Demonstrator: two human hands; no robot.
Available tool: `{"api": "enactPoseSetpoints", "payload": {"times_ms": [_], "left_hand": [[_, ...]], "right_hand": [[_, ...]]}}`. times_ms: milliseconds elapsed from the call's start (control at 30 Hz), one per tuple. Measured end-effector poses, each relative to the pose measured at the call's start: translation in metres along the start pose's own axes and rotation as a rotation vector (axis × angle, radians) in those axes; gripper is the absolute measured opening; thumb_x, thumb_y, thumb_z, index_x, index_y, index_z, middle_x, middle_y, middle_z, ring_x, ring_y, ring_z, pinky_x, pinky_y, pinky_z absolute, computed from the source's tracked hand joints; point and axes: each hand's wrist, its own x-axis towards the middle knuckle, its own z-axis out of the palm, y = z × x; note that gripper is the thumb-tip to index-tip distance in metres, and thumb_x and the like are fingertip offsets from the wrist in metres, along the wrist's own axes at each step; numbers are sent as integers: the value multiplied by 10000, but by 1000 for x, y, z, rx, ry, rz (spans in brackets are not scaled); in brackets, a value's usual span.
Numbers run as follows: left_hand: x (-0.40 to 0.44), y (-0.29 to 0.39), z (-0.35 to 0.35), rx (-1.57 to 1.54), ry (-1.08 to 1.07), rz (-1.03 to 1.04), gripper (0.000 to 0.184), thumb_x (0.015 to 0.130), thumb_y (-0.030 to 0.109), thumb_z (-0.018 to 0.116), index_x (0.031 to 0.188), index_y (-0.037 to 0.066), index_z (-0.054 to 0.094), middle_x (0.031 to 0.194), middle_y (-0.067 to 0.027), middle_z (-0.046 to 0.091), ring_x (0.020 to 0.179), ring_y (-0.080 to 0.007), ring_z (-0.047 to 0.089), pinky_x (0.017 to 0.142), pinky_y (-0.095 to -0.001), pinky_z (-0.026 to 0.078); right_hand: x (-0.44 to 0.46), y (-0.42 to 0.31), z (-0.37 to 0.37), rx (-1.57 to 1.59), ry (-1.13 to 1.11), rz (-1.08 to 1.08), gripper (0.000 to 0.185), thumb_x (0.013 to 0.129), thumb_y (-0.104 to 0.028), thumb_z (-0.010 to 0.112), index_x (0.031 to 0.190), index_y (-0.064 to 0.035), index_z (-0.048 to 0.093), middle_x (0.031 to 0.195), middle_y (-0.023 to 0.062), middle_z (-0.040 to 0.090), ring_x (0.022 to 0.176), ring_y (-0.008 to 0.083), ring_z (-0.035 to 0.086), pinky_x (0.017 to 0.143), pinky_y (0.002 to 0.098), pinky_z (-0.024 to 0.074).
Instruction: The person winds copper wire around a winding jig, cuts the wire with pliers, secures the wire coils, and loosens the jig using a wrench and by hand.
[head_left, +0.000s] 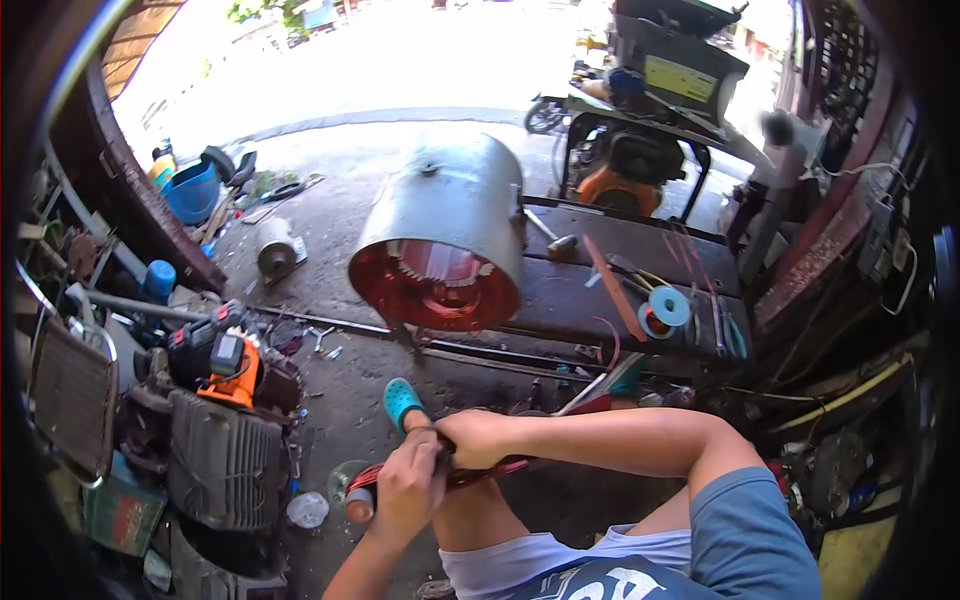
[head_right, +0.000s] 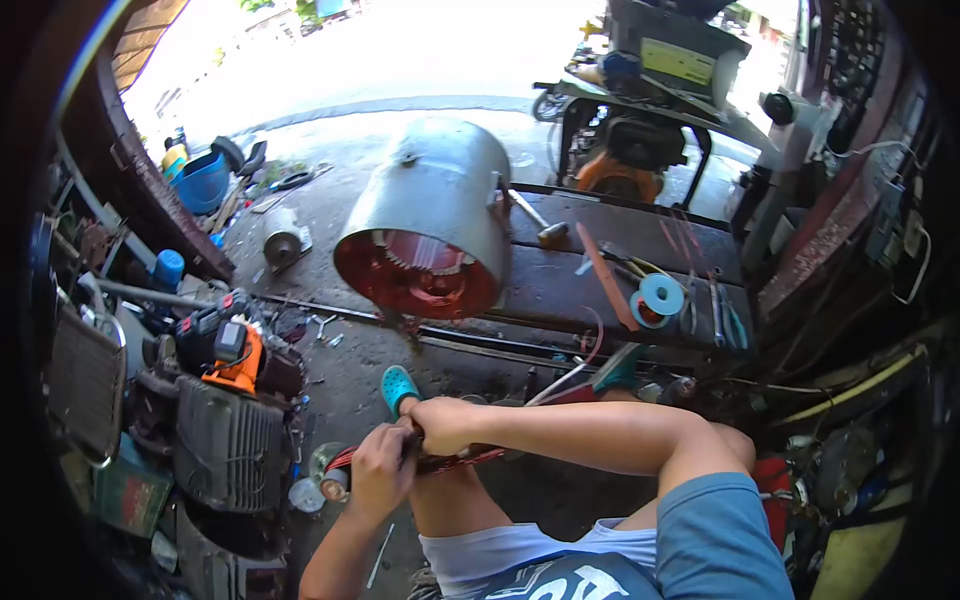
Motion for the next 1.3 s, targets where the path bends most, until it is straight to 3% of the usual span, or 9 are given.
{"api": "enactPoseSetpoints", "payload": {"times_ms": [233,367,567,767,867,1300], "left_hand": [[-8,-9,8,-36,35,-127,163,838,-47,708,961,-11,607,861,-182,650,764,-382,668,666,-446,527],[-10,-11,9,2,57,-96,160,834,-54,713,948,-7,611,864,-176,663,747,-371,676,653,-430,534],[-10,-12,7,0,35,-125,147,853,-57,688,976,7,639,885,-168,677,776,-383,686,671,-453,546],[-4,-3,-2,51,-12,-119,147,845,24,718,977,7,655,955,-186,677,834,-388,692,713,-465,559],[-4,-2,-8,71,-105,-145,201,816,40,739,995,7,654,1015,-190,671,887,-390,690,747,-465,565],[-13,-15,-4,162,-144,-34,285,802,43,714,1075,-12,651,1095,-167,674,1011,-360,670,858,-444,551]], "right_hand": [[-7,-12,-7,12,25,45,328,804,-115,692,1103,18,660,1106,273,711,1084,447,669,907,492,527],[-6,-10,-25,82,-142,45,376,812,-249,727,1078,15,700,1031,241,735,1007,389,714,862,455,541],[-10,-8,-19,173,-40,36,302,782,-188,704,1005,15,690,1002,234,731,1005,383,711,838,454,548],[-13,-7,-17,171,-34,-24,329,820,-193,716,1060,21,650,1011,238,729,1007,392,709,835,453,546],[-11,-1,-11,128,31,-72,354,832,-238,719,1052,39,698,1009,243,734,988,384,714,849,458,543],[-8,-1,-12,35,-40,-47,396,865,-229,735,1142,49,682,1082,263,719,1059,414,688,913,462,532]]}}
